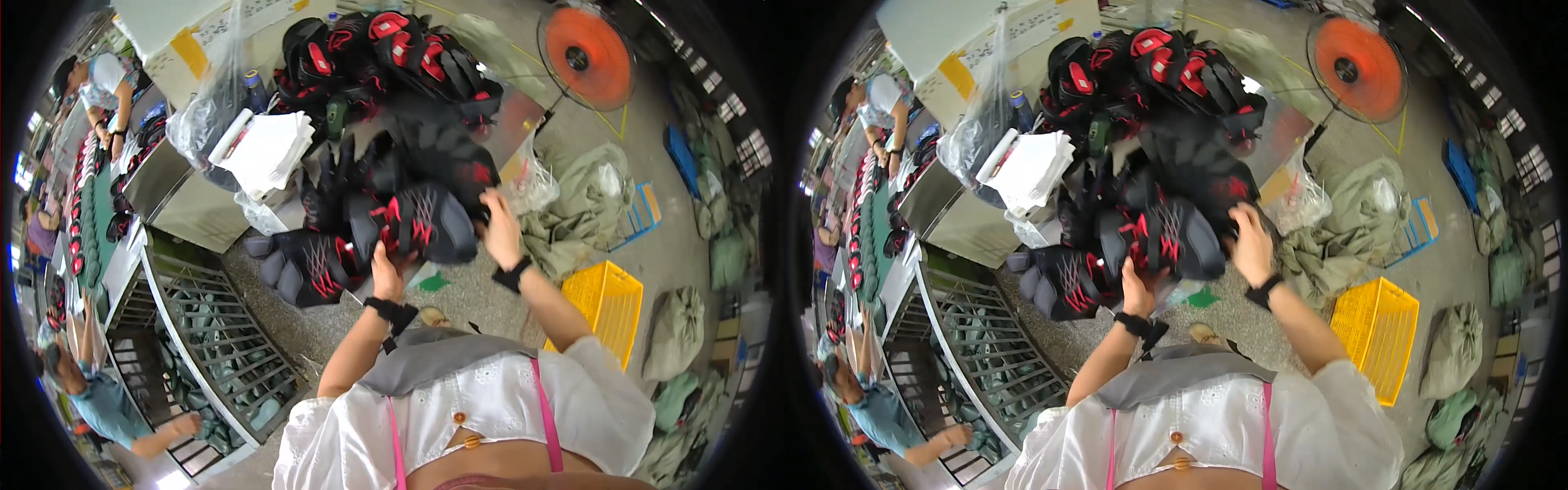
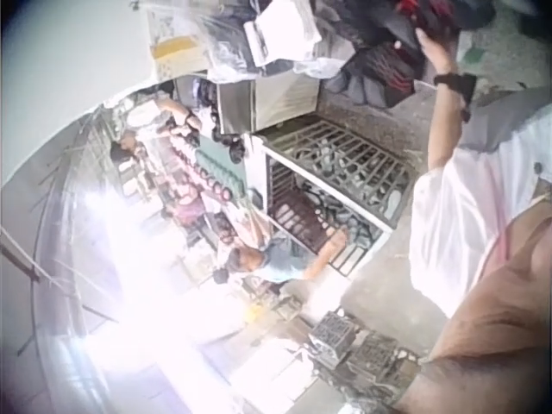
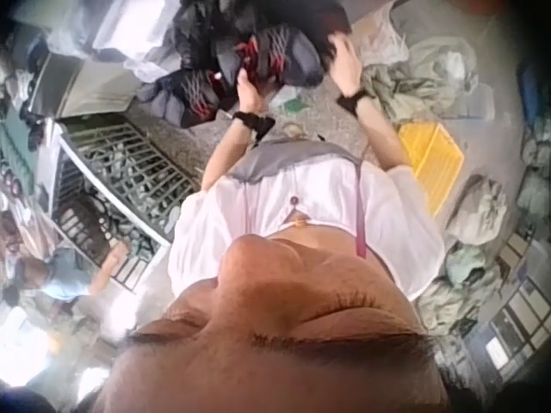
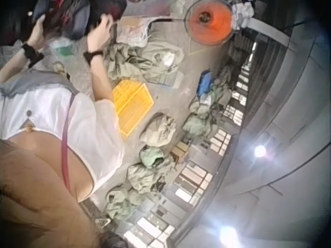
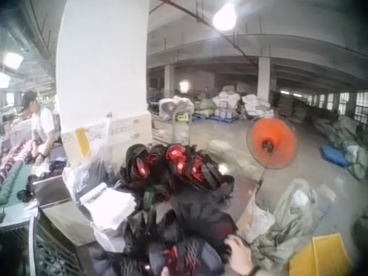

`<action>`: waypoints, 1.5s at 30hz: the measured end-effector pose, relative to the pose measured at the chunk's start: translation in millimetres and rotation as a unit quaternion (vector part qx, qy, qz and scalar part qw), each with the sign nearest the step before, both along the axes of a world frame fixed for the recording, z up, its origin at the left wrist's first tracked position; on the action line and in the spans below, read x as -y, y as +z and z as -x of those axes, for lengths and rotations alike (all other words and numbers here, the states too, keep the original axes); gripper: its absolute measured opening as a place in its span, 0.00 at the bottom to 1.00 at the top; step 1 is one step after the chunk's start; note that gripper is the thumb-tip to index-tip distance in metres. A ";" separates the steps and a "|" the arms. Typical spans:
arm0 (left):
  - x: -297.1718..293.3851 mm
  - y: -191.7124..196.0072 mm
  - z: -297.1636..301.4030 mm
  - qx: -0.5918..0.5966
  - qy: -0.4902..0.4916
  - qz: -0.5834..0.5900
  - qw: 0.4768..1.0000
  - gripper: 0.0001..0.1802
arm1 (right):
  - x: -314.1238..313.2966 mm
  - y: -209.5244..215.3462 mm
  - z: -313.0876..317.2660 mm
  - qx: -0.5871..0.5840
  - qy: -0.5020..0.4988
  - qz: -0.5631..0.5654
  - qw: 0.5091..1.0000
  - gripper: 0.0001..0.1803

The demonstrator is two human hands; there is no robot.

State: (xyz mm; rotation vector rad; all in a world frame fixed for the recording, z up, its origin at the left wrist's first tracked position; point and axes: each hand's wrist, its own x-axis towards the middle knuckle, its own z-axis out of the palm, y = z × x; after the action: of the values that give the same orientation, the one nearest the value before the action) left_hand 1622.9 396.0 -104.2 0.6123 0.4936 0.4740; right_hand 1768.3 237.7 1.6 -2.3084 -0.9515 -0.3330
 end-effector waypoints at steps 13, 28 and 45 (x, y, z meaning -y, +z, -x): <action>-22.4 65.5 70.1 -0.075 0.001 -0.688 0.722 0.14 | -20.8 53.7 -35.2 -0.102 0.077 -0.010 0.992 0.24; -146.2 185.2 -3.6 -0.185 -0.161 -0.874 0.420 0.25 | -116.2 17.7 -114.9 -0.024 0.246 0.063 0.967 0.07; -153.6 127.7 -127.4 -0.316 -0.189 -0.894 0.255 0.25 | -255.5 32.0 -247.8 0.198 0.564 0.131 0.791 0.05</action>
State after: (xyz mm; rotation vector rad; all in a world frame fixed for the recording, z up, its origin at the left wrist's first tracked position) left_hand 1750.3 549.6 23.5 3.2648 0.2762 0.0280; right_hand 2016.1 493.2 33.6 -1.4613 -2.4835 -0.1518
